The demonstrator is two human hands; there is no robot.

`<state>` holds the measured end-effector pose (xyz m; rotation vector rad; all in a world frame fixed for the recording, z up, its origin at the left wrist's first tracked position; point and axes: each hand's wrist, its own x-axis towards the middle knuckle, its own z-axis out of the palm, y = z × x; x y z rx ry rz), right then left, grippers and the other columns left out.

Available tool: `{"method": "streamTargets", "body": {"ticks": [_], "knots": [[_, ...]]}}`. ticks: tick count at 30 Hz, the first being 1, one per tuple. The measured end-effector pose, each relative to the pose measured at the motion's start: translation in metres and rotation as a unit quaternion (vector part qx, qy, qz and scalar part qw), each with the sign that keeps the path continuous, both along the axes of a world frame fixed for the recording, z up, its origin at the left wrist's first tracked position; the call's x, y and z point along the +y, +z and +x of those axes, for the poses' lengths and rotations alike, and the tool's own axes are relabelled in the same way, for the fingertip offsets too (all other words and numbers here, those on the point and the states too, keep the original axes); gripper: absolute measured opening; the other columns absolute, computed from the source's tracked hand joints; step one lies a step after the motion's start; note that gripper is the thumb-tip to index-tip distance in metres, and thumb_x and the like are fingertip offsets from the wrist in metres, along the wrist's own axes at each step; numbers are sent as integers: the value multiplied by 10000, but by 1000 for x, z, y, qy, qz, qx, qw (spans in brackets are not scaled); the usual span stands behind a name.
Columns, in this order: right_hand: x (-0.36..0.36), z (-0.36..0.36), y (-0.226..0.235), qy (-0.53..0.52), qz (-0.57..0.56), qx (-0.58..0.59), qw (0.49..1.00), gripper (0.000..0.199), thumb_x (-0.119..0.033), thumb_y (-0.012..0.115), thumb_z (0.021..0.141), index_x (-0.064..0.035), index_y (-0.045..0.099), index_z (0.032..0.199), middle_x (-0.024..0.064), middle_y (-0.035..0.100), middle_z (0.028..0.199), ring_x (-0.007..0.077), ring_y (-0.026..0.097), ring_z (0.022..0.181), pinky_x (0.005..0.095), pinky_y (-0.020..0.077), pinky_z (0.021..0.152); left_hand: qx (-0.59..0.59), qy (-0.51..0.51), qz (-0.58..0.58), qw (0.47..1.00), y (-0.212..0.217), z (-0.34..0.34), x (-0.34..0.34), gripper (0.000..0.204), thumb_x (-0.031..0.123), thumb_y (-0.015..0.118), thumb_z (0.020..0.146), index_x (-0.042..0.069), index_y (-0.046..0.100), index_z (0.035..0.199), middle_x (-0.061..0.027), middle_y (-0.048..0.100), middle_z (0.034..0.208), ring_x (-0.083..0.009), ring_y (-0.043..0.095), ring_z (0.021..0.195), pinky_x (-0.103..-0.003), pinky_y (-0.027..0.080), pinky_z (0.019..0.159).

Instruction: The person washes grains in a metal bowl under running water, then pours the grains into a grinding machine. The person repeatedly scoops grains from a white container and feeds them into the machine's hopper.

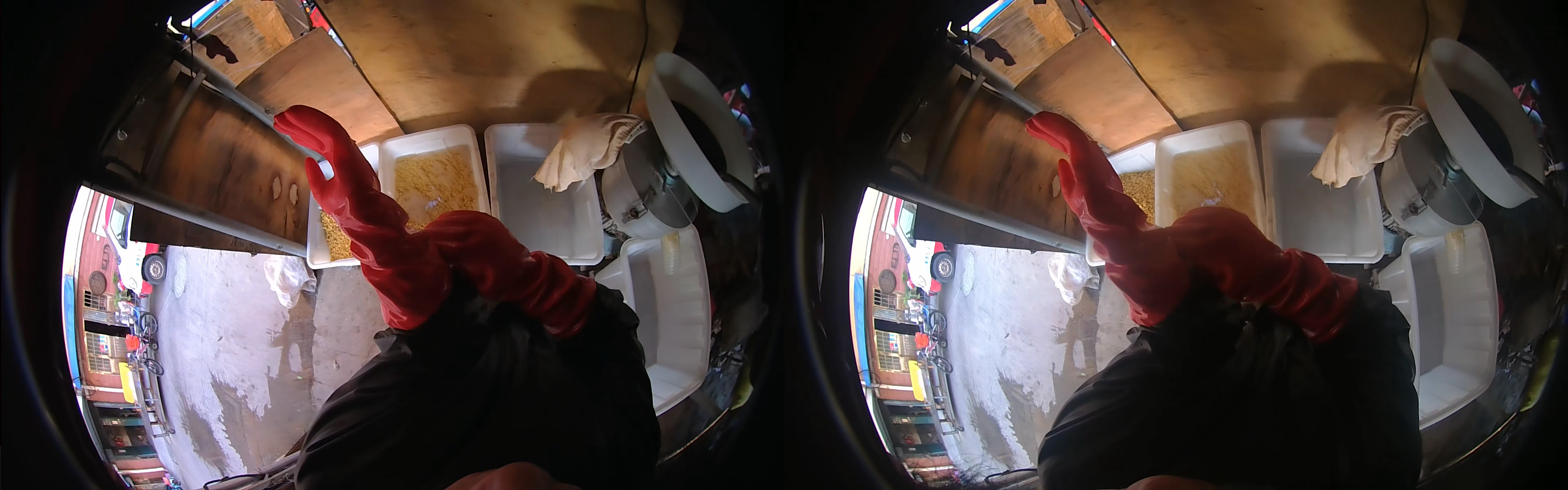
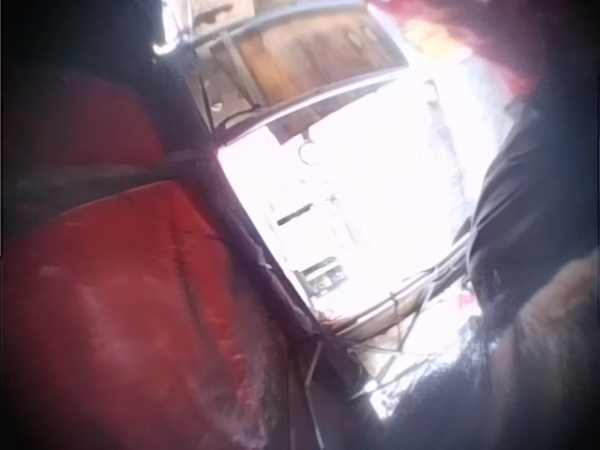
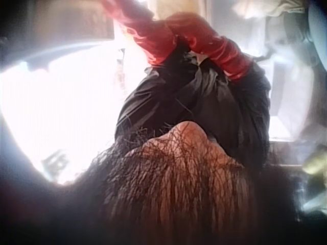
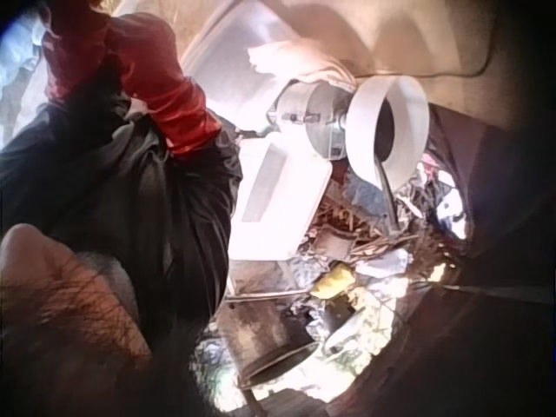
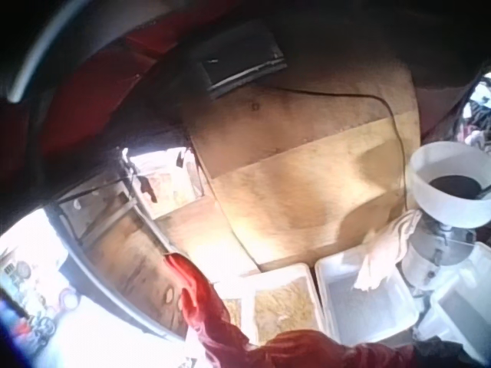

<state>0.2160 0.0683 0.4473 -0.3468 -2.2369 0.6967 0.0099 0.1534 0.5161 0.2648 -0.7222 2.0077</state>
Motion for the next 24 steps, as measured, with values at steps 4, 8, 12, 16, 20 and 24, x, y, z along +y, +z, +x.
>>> {"method": "streamTargets", "body": {"ticks": [4,8,12,16,20,24], "knots": [[5,-26,4,-4,42,1,999,407,-175,614,734,-26,634,1112,173,636,1102,383,592,1016,431,477,897,-7,7,5,1000,-3,-18,-1,622,355,684,867,243,413,1415,-76,343,1529,-302,329,1394,-558,343,1075],[5,-38,-12,-17,22,-57,998,305,-195,616,733,-36,629,993,152,627,999,379,583,952,446,471,845,-14,-4,5,1000,-7,-27,-15,651,362,691,866,250,398,1436,-72,322,1546,-302,309,1410,-557,335,1082],[-4,-44,-39,-45,56,-25,997,266,-193,638,702,-36,632,916,156,627,922,388,588,899,457,480,808,-11,-19,-17,1000,-18,-27,1,681,370,698,865,258,382,1458,-67,302,1564,-301,289,1425,-556,327,1090],[3,-49,-28,-49,54,-36,997,245,-168,674,637,-17,626,824,188,628,846,414,599,834,466,505,785,35,-39,-105,993,-48,-28,40,691,386,726,846,264,402,1444,-84,346,1535,-319,337,1391,-554,339,1079],[1,-50,-33,-17,78,-285,955,280,-194,693,607,-14,634,813,201,643,840,417,609,816,451,514,782,28,-152,-194,969,-92,-2,75,625,393,712,818,236,442,1359,-109,446,1439,-353,397,1324,-589,337,1061],[-2,-75,-60,-93,22,-40,995,244,-191,680,685,-30,667,867,171,655,830,395,621,827,441,501,781,-119,-234,-178,948,-79,-37,67,527,241,643,856,155,445,1336,-117,465,1418,-367,429,1299,-607,345,1062]]}}
